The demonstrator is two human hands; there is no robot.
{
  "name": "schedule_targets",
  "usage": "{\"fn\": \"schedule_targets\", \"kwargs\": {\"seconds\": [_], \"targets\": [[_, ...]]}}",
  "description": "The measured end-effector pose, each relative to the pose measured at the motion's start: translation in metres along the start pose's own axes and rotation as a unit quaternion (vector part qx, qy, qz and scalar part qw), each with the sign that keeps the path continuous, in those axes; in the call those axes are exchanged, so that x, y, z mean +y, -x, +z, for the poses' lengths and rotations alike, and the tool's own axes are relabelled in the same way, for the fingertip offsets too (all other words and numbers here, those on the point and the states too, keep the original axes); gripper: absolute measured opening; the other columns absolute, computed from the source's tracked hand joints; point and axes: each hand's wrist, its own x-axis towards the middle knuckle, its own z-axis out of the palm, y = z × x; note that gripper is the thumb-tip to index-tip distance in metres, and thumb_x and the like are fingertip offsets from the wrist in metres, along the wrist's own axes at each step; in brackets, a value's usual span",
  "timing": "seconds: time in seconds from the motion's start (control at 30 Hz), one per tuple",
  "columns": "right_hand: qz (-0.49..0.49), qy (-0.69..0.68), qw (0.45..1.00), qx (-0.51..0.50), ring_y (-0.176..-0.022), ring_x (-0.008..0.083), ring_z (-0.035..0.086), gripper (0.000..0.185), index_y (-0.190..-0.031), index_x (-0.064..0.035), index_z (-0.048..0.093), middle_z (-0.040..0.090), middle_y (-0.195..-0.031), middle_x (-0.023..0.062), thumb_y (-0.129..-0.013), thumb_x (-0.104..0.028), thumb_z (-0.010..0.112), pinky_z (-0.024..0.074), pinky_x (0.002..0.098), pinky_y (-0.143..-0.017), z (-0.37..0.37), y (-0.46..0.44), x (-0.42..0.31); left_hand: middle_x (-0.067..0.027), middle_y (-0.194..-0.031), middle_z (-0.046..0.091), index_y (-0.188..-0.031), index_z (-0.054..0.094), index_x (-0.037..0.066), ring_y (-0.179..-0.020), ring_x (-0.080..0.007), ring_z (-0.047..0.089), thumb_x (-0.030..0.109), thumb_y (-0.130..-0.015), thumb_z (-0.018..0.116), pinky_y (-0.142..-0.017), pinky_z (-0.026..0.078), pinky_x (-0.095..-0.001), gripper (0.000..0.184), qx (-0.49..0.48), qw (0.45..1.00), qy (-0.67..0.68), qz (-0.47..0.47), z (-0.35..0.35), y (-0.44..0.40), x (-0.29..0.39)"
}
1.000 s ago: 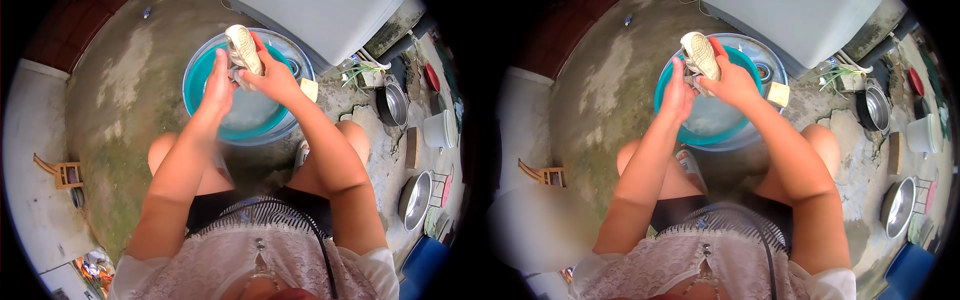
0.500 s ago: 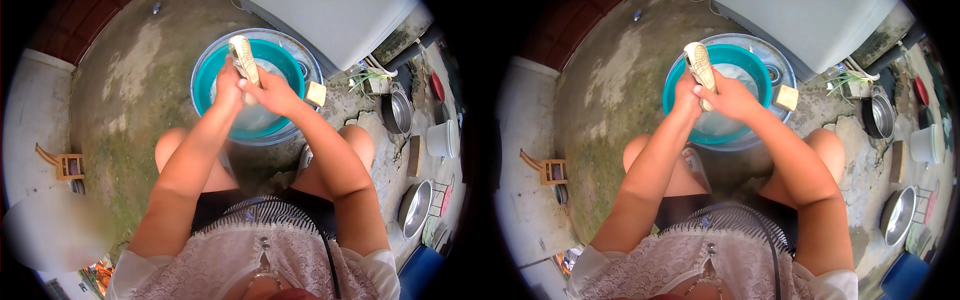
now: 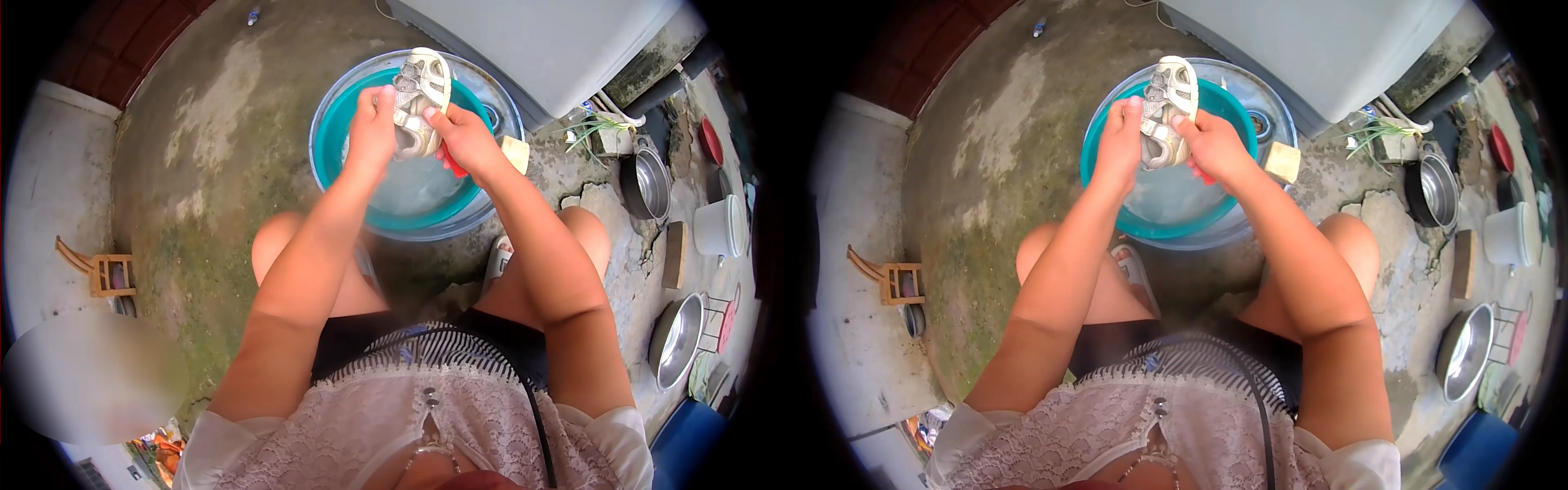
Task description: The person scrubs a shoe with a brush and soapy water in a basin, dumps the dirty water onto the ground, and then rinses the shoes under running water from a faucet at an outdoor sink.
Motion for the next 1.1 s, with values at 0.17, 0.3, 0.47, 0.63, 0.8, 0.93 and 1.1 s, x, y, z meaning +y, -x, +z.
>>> {"fn": "schedule_targets", "kwargs": {"seconds": [0.17,0.3,0.47,0.63,0.8,0.93,1.1], "targets": [[0.015,0.018,1.0,0.005,-0.048,0.0108,0.05,0.037,-0.112,-0.0086,0.066,0.057,-0.068,0.0027,-0.104,-0.042,0.054,0.0393,0.028,-0.039,0.002,0.011,-0.01,-0.0115,-0.109,0.065,-0.121,0.057,0.001,-0.101,-0.0173,0.061,0.036,-0.106,0.053,-0.09,0.049,-0.0336,0.038,0.011,0.999,0.036,-0.021,0.0,0.0,-0.007],[0.003,0.017,1.0,0.022,-0.049,0.0097,0.05,0.036,-0.106,-0.0091,0.066,0.056,-0.066,0.0015,-0.103,-0.043,0.056,0.0386,0.0272,-0.039,-0.002,0.015,-0.016,-0.0104,-0.11,0.065,-0.122,0.057,0.002,-0.101,-0.0161,0.06,0.032,-0.102,0.061,-0.089,0.049,-0.0327,0.036,-0.029,0.997,0.073,0.004,-0.006,0.002,0.002],[-0.017,0.024,0.999,0.033,-0.05,0.0093,0.051,0.036,-0.102,-0.0098,0.067,0.056,-0.068,0.0006,-0.101,-0.044,0.058,0.0384,0.0261,-0.04,-0.011,0.014,-0.017,-0.0072,-0.116,0.065,-0.129,0.057,0.005,-0.104,-0.0147,0.061,0.03,-0.101,0.065,-0.09,0.049,-0.0307,0.039,-0.071,0.996,0.06,0.016,-0.008,0.013,0.017],[-0.023,0.079,0.996,-0.021,-0.053,0.0095,0.052,0.044,-0.135,-0.0123,0.061,0.063,-0.079,0.0032,-0.103,-0.042,0.055,0.042,0.0249,-0.044,-0.019,0.02,-0.025,-0.0077,-0.121,0.068,-0.132,0.059,0.005,-0.109,-0.0194,0.067,0.02,-0.095,0.069,-0.09,0.055,-0.0334,0.04,-0.172,0.945,0.236,-0.148,-0.01,0.012,0.024],[-0.136,0.064,0.979,0.137,-0.057,0.0127,0.056,0.059,-0.157,-0.0059,0.022,0.071,-0.102,0.0122,-0.107,-0.021,0.048,0.0495,0.0295,-0.048,-0.027,0.017,-0.031,-0.0092,-0.111,0.071,-0.127,0.061,0.006,-0.095,-0.0231,0.071,0.019,-0.094,0.069,-0.081,0.061,-0.0398,0.036,-0.053,0.94,0.304,-0.148,-0.032,-0.013,0.022],[-0.092,0.123,0.983,0.101,-0.057,0.0157,0.062,0.042,-0.142,0.0003,0.036,0.071,-0.098,0.0115,-0.105,-0.016,0.045,0.0511,0.0311,-0.048,-0.031,0.005,-0.014,-0.0169,-0.113,0.07,-0.127,0.06,0.003,-0.098,-0.0286,0.071,0.027,-0.097,0.065,-0.086,0.061,-0.0483,0.038,-0.088,0.908,0.33,-0.243,-0.046,-0.02,0.019],[-0.152,0.197,0.969,-0.006,-0.09,0.0219,0.071,0.038,-0.136,-0.001,0.05,0.071,-0.11,0.0127,-0.1,-0.01,0.052,0.0562,0.0358,-0.079,0.021,0.005,0.015,-0.0166,-0.114,0.071,-0.129,0.059,0.004,-0.101,-0.0312,0.071,0.032,-0.1,0.058,-0.087,0.06,-0.0476,0.04,-0.11,0.883,0.356,-0.285,-0.031,-0.001,0.001]]}}
